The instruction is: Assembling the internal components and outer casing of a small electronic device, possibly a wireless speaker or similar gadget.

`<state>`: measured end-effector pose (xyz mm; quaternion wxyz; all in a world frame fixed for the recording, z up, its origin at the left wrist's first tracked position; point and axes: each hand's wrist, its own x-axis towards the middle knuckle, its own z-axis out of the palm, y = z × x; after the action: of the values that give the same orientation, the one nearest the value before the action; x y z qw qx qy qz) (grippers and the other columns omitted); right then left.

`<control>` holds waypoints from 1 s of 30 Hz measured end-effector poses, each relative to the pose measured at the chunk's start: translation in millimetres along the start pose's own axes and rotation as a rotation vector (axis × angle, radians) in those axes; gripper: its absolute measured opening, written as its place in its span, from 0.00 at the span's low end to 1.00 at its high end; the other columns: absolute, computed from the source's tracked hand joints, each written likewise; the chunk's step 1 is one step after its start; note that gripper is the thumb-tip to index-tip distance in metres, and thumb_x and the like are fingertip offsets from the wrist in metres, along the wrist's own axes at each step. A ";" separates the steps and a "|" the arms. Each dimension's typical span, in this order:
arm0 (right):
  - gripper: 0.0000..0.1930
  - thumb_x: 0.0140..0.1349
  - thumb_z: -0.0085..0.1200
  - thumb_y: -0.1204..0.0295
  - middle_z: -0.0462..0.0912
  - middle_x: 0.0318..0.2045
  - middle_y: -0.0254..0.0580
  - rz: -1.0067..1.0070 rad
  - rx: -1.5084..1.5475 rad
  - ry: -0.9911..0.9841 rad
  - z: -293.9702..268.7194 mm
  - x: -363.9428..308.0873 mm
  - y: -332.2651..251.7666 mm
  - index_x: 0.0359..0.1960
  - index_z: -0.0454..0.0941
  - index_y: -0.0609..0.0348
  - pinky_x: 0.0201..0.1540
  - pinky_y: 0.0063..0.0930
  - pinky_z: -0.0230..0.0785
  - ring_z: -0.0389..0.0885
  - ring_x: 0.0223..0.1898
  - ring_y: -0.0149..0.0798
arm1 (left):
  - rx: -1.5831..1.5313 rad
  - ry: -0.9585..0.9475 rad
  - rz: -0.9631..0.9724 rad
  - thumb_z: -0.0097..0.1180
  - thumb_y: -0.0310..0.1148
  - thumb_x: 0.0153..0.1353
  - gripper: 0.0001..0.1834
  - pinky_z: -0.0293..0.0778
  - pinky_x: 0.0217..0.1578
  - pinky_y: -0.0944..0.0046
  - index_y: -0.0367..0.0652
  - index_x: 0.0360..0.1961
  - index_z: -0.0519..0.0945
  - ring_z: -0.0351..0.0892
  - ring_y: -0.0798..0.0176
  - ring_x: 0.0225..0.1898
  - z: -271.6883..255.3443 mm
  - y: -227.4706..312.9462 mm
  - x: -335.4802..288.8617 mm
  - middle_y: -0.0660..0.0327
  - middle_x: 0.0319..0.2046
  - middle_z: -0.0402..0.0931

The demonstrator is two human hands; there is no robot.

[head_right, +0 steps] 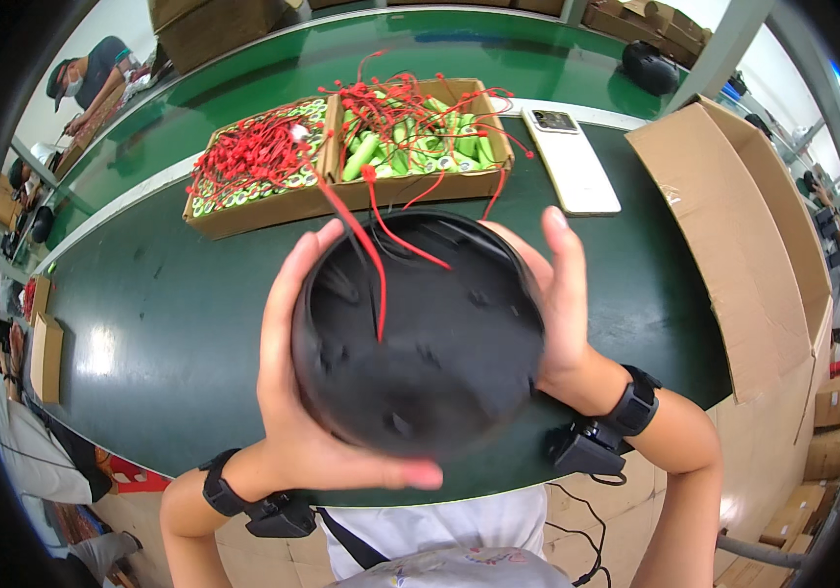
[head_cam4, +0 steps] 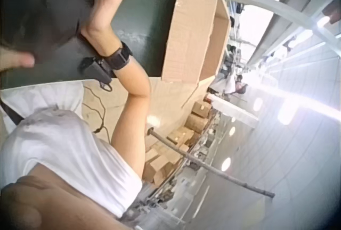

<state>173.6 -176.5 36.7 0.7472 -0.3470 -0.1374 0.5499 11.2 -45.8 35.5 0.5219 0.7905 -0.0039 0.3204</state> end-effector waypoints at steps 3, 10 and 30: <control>0.43 0.61 0.28 0.37 0.64 0.62 0.49 -0.051 -0.057 -0.038 19.0 -0.1 4.0 0.64 0.58 0.66 0.65 0.38 0.53 0.64 0.62 0.43 | -0.001 -0.074 0.077 0.82 0.49 0.21 0.78 0.58 0.63 0.50 0.30 0.67 0.39 0.55 0.46 0.66 -6.4 6.7 -2.9 0.41 0.66 0.43; 0.37 0.62 0.28 0.49 0.69 0.58 0.55 -0.174 -0.294 -0.113 18.3 -14.1 -4.6 0.62 0.59 0.72 0.63 0.34 0.56 0.68 0.59 0.44 | 0.023 -0.146 0.160 0.82 0.51 0.18 0.82 0.55 0.64 0.47 0.34 0.67 0.36 0.49 0.42 0.67 -7.1 0.6 -0.1 0.36 0.66 0.39; 0.46 0.52 0.59 0.54 0.58 0.65 0.52 -0.328 -0.748 -0.410 -20.4 18.8 -16.7 0.66 0.49 0.65 0.68 0.35 0.46 0.57 0.66 0.43 | 0.050 -0.441 -0.058 0.78 0.38 0.26 0.66 0.48 0.67 0.49 0.43 0.68 0.51 0.48 0.46 0.69 -43.5 -24.3 27.0 0.51 0.68 0.49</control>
<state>204.5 -169.3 29.9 0.6050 -0.4505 -0.5250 0.3941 19.1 10.2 40.2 0.4975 0.8540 -0.0874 0.1245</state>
